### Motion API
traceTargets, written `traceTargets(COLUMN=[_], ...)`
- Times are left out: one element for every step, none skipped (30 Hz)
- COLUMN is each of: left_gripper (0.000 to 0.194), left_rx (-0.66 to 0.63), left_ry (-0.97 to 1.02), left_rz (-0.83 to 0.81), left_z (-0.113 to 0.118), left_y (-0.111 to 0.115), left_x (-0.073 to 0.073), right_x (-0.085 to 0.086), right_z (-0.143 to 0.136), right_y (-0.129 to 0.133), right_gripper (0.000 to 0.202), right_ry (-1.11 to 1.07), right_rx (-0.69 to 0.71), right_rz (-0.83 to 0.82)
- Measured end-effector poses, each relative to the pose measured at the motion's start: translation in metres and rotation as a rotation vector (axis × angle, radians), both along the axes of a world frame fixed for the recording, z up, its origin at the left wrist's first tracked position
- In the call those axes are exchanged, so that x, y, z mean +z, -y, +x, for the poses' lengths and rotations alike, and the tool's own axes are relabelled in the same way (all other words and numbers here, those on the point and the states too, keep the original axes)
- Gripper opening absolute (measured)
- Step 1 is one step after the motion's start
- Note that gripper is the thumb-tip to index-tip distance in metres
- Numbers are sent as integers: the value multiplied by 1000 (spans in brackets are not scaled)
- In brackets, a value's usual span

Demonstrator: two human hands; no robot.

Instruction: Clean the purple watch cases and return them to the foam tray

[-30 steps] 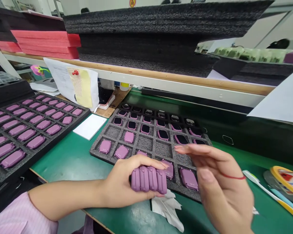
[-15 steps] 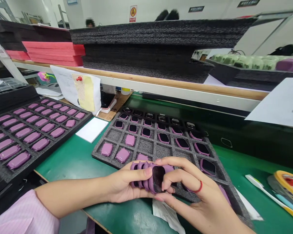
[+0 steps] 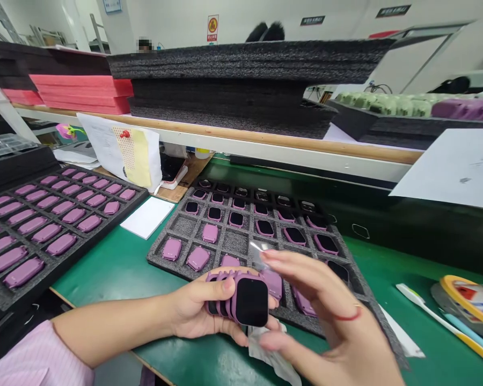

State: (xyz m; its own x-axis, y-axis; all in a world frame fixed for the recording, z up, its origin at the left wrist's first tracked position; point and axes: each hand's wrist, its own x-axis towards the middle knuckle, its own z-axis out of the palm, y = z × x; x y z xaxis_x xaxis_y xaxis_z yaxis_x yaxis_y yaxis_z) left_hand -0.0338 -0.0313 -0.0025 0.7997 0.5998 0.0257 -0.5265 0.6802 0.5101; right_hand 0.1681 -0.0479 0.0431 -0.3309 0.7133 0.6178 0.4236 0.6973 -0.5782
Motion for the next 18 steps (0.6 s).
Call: traceTargets(left_gripper=[49, 52, 55, 56, 56, 56, 56, 55, 55, 53, 51, 48, 46, 45, 44, 43, 43, 44], left_rx=[-23, -46, -64, -73, -75, -72, -71, -71, -69, -61, -45, -29, -14, -5, -2, -5, -10, -12], left_ry=[-13, -21, -25, -23, -20, -18, -17, -20, -20, -15, -5, 12, 31, 46, 58, 64, 65, 59], left_rz=[4, 1, -6, -14, -20, -23, -24, -28, -31, -36, -42, -45, -48, -49, -48, -44, -40, -39], left_z=[-1, -1, -1, -1, -1, -1, -1, -1, 0, 0, 0, 0, 1, 1, 1, 1, 1, 1], left_y=[-1, -1, -1, -2, -2, -2, -2, -2, -2, -2, -2, -2, -2, -2, -2, -2, -2, -1], left_x=[0, 1, 2, 2, 2, 3, 3, 3, 3, 3, 2, 2, 2, 2, 2, 1, 1, 1], right_x=[-2, -4, -5, -7, -8, -10, -11, -11, -12, -12, -12, -12, -11, -10, -9, -7, -6, -4], right_z=[-2, -5, -7, -9, -10, -11, -11, -11, -10, -9, -7, -4, -1, 2, 5, 9, 12, 15], right_y=[0, -1, -2, -3, -4, -5, -5, -5, -5, -5, -4, -3, -2, -1, 0, 2, 3, 5], right_gripper=[52, 54, 52, 49, 47, 46, 46, 46, 47, 51, 56, 61, 63, 60, 51, 40, 32, 26], right_ry=[39, 59, 66, 64, 58, 51, 45, 46, 52, 59, 58, 36, -8, -72, -138, -183, -185, -152], right_rx=[24, 41, 52, 58, 59, 57, 53, 55, 59, 69, 80, 86, 78, 50, 2, -58, -108, -131], right_rz=[8, 13, 19, 25, 28, 31, 32, 33, 30, 19, 3, -15, -34, -33, -13, 24, 60, 91])
